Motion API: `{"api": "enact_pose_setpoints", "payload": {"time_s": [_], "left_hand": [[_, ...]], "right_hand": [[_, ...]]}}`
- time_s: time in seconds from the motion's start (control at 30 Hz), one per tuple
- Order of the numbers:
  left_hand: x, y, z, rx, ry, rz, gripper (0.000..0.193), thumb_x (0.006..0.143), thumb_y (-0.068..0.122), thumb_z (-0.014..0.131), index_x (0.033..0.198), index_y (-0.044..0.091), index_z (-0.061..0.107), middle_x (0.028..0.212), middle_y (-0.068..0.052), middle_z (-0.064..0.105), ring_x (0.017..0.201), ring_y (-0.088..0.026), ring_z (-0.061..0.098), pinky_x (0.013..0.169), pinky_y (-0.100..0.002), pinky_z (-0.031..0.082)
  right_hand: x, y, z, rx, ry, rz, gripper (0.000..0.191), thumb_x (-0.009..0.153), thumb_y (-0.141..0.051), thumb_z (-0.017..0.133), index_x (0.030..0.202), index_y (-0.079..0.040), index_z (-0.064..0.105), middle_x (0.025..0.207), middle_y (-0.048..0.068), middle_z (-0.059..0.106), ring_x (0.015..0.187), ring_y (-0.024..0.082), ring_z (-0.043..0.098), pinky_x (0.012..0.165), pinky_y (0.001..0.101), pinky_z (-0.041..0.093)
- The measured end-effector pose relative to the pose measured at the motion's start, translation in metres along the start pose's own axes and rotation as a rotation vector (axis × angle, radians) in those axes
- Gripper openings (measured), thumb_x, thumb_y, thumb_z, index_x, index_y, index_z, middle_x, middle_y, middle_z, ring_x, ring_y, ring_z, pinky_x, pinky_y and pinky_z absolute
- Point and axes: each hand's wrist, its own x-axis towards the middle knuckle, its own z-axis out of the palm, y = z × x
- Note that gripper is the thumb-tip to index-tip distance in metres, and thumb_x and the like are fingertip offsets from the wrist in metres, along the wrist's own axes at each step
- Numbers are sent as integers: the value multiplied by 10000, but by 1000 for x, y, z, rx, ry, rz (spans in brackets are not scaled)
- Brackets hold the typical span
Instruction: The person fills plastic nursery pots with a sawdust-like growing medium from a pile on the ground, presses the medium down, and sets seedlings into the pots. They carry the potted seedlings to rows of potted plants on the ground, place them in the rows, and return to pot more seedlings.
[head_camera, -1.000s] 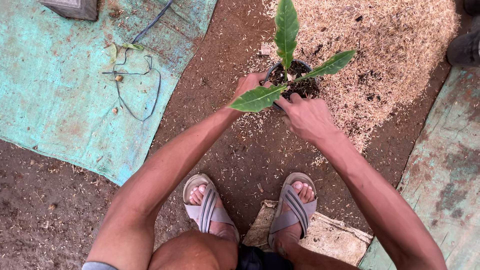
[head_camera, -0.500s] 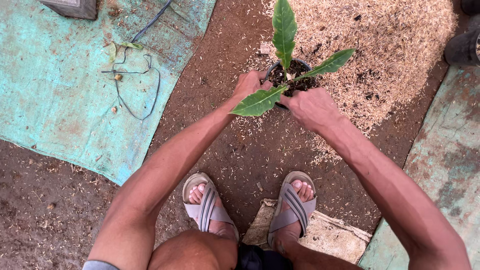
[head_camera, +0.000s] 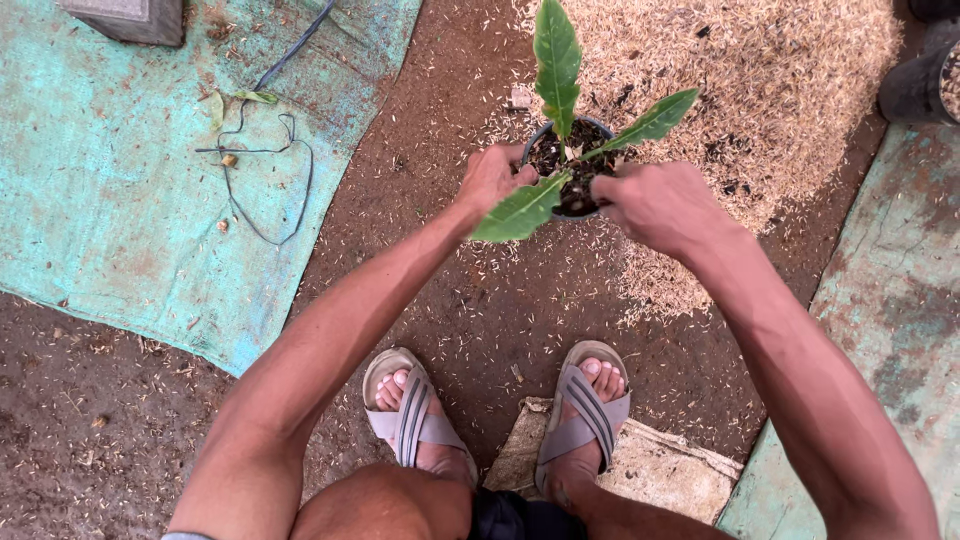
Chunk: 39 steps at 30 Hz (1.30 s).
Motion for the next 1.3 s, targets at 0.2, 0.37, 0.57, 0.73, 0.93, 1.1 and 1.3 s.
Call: {"api": "enact_pose_setpoints", "payload": {"time_s": [0.2, 0.37, 0.57, 0.73, 0.93, 1.1, 1.3], "left_hand": [[-12, -6, -2, 55, 221, -8, 500, 998, 353, 621, 1375, 26, 651, 938, -141, 714, 646, -170, 608, 491, -308, 482], [-18, 0, 8, -45, 230, 58, 532, 1026, 359, 623, 1420, 7, 559, 902, -69, 717, 615, -122, 649, 445, -294, 538], [-12, 5, 14, 84, 73, 72, 441, 1041, 362, 488, 1358, 85, 618, 682, -58, 647, 436, -158, 549, 330, -294, 447], [-2, 5, 11, 316, 323, 431, 254, 1136, 341, 488, 1164, 111, 592, 897, -103, 610, 631, -172, 609, 372, -261, 471], [2, 11, 6, 306, 154, 327, 445, 979, 185, 560, 1380, -8, 534, 1260, -206, 612, 858, -189, 636, 534, -350, 595], [3, 27, 3, 135, 122, -13, 370, 936, 108, 590, 1303, 67, 602, 1053, -105, 618, 826, -207, 644, 654, -339, 629], [6, 27, 11, 259, 64, -104, 307, 985, 121, 544, 1288, 124, 596, 1034, -83, 623, 832, -230, 639, 660, -380, 606]], "right_hand": [[-30, 27, 25, 505, 304, 318, 217, 979, -176, 645, 1165, -98, 724, 1122, 169, 693, 812, 229, 694, 666, 346, 589], [-2, 27, 45, 1111, 548, 465, 329, 1007, -131, 559, 1314, -16, 586, 1164, 142, 639, 931, 185, 697, 768, 350, 643], [12, 11, 49, 819, 216, 551, 315, 1032, -113, 524, 1308, -47, 663, 939, 261, 707, 639, 236, 518, 557, 365, 477], [16, 18, 31, 316, 464, 111, 424, 1000, -112, 562, 1414, -177, 626, 1237, 163, 660, 774, 190, 620, 561, 304, 510], [58, 19, -7, 82, 47, 31, 683, 904, -125, 607, 1516, -402, 479, 1498, 123, 478, 977, 261, 633, 541, 325, 607], [72, 15, -31, -96, -209, 60, 719, 884, -297, 719, 1527, -414, 421, 1412, 62, 528, 1054, 238, 642, 727, 315, 610], [71, 17, -28, -156, -145, 33, 482, 979, -168, 627, 1435, -315, 572, 1327, 88, 592, 678, 150, 637, 502, 275, 556]]}}
